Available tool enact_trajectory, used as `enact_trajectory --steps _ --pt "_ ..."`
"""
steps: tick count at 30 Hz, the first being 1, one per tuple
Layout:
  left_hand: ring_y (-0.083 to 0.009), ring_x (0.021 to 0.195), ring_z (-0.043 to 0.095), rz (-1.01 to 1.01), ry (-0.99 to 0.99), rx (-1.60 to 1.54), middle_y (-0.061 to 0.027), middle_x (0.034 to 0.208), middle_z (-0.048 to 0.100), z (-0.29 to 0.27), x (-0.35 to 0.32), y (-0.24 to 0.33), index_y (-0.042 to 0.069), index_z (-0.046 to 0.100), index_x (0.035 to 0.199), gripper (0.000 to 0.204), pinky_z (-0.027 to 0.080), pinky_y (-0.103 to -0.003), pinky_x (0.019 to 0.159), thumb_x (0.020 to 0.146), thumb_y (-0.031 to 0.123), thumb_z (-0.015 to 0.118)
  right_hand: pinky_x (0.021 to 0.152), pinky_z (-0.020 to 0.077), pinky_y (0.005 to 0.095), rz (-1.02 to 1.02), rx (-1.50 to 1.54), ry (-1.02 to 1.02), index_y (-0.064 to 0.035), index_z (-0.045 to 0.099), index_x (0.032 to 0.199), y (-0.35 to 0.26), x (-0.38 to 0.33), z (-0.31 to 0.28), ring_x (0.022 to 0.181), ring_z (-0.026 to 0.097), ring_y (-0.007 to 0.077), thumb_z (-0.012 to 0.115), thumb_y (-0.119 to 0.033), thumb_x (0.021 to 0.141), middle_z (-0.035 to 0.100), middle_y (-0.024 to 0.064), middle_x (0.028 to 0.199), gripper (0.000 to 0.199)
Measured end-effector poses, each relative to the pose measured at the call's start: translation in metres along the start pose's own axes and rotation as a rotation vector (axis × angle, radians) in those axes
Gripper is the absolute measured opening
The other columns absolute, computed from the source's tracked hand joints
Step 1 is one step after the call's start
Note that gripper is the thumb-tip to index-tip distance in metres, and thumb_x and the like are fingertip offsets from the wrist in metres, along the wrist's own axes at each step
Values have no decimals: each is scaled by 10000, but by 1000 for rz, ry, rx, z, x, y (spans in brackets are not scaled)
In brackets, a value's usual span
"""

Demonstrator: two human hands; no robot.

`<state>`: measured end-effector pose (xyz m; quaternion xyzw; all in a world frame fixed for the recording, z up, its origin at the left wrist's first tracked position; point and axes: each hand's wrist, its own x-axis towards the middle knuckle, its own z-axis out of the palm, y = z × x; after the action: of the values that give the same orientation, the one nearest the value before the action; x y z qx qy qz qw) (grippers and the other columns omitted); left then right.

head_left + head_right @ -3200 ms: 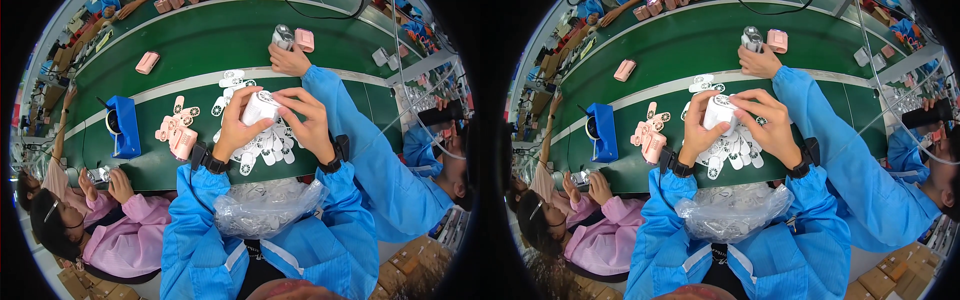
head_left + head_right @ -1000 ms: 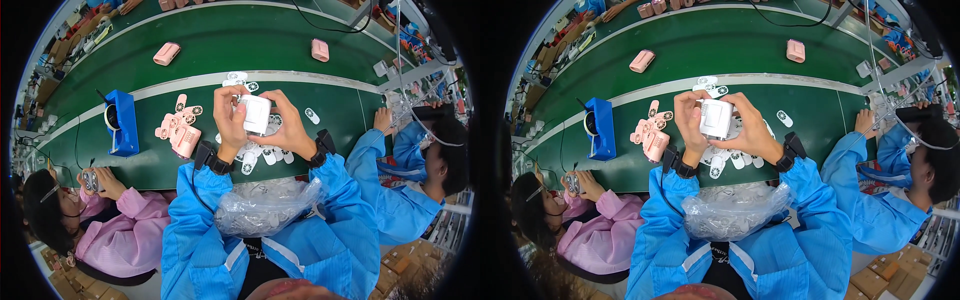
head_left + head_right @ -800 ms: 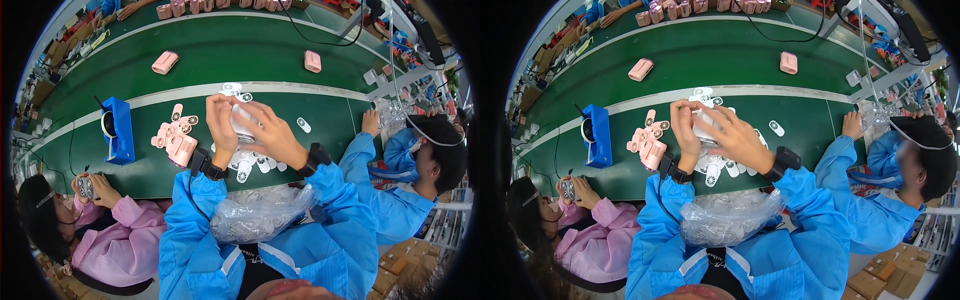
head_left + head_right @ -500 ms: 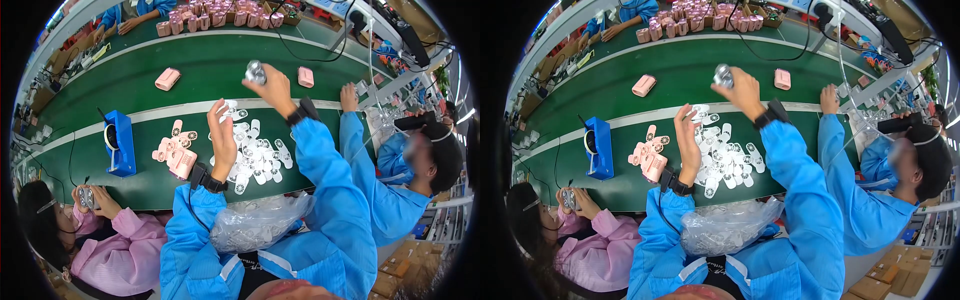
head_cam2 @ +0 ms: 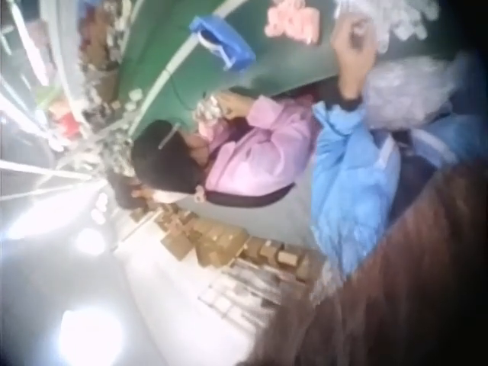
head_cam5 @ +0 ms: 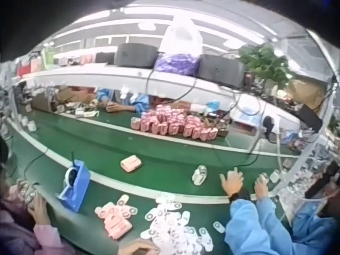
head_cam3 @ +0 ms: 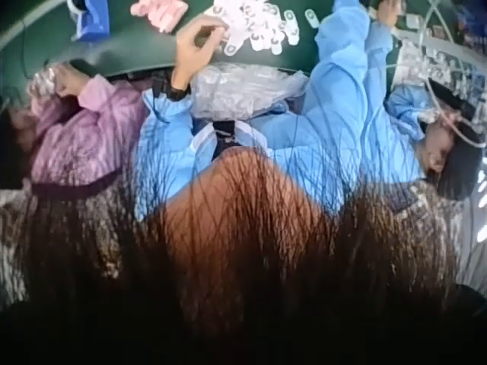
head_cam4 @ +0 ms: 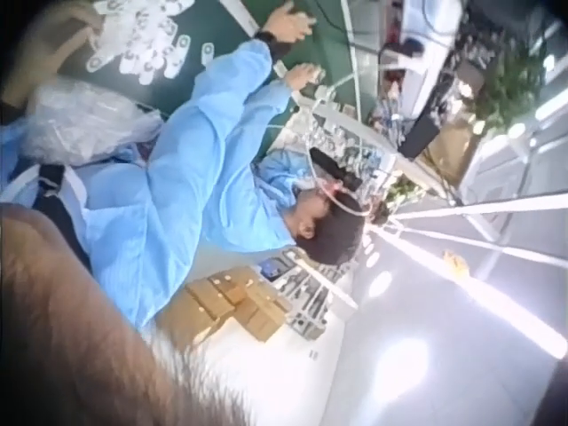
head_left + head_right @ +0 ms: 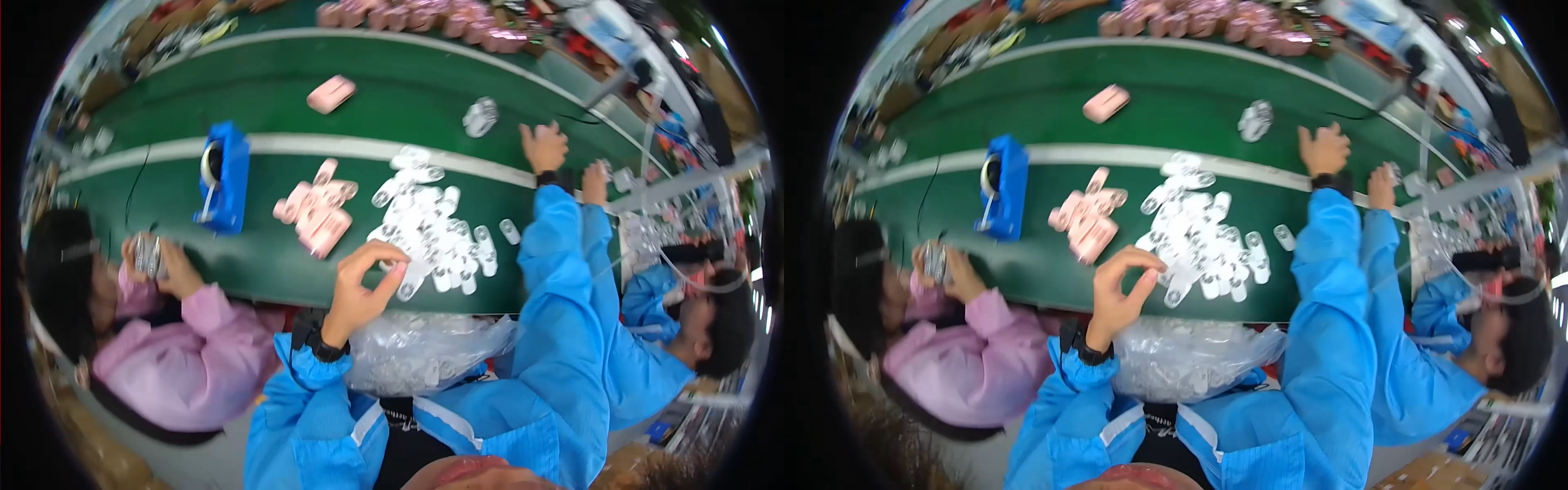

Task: The person assembles small fans by picking up a fan body, pressing a plastic grille into the top, and placing the finished unit on the conveyor belt. They repeat this process multiple times, working with both white and pink fan components.

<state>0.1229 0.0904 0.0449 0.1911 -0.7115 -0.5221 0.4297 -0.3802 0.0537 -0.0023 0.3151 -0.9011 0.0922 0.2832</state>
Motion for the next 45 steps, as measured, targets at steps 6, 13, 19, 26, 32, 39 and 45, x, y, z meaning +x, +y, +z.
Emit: enact_trajectory --steps 6,13,19,26,32,39,45 --pt "-227 925 716 23 118 39 -135 1030 760 -21 -32 13 -19 710 1012 116 553 -329 819 904 -40 747 886 577 508 -71 282 -35 -133 668 1390 106 16 60 1122 701 362 670 -383 1003 682 168 1351 461" --pt "-286 1143 690 206 302 531 -116 1249 718 -9 4 52 42 723 1161 373 558 -402 913 816 53 865 978 548 313 -460 1252 -570 14 641 1373 -48 -82 -188 1139 691 189 657 -246 1047 732 121 1255 418" --pt "-340 1184 702 155 131 753 -156 1290 699 -21 34 29 61 673 1265 521 574 -441 939 806 146 905 964 554 349 -875 1320 -982 12 650 1340 -170 -135 -257 1078 690 179 696 -213 1015 723 114 1215 398" --pt "-243 972 754 -332 395 -388 -158 1204 705 -61 -21 -1 2 544 1370 384 631 -360 832 1069 213 654 940 557 419 -1266 1050 -457 -51 706 1175 -272 -97 -127 1099 671 298 738 -151 958 668 94 1153 241" --pt "-199 1030 724 -349 386 -417 -120 1198 683 -55 -37 4 7 500 1415 375 612 -332 881 1104 190 599 930 542 453 -1407 897 -564 -69 714 1152 -294 -106 -122 1135 634 344 752 -131 939 642 108 1145 225" --pt "-169 1127 672 -339 308 -329 -98 1258 660 -40 -27 8 13 491 1427 466 573 -314 943 1044 172 702 851 527 435 -1174 847 -747 -50 746 1115 -289 -92 -108 1017 652 347 775 -113 924 649 130 1006 203" --pt "-171 1161 664 -234 130 -241 -104 1297 647 -38 -31 1 6 479 1437 538 560 -325 971 992 118 762 719 547 327 -787 1349 -712 -12 758 1108 -216 -123 -189 843 693 173 765 -117 974 690 68 919 171"
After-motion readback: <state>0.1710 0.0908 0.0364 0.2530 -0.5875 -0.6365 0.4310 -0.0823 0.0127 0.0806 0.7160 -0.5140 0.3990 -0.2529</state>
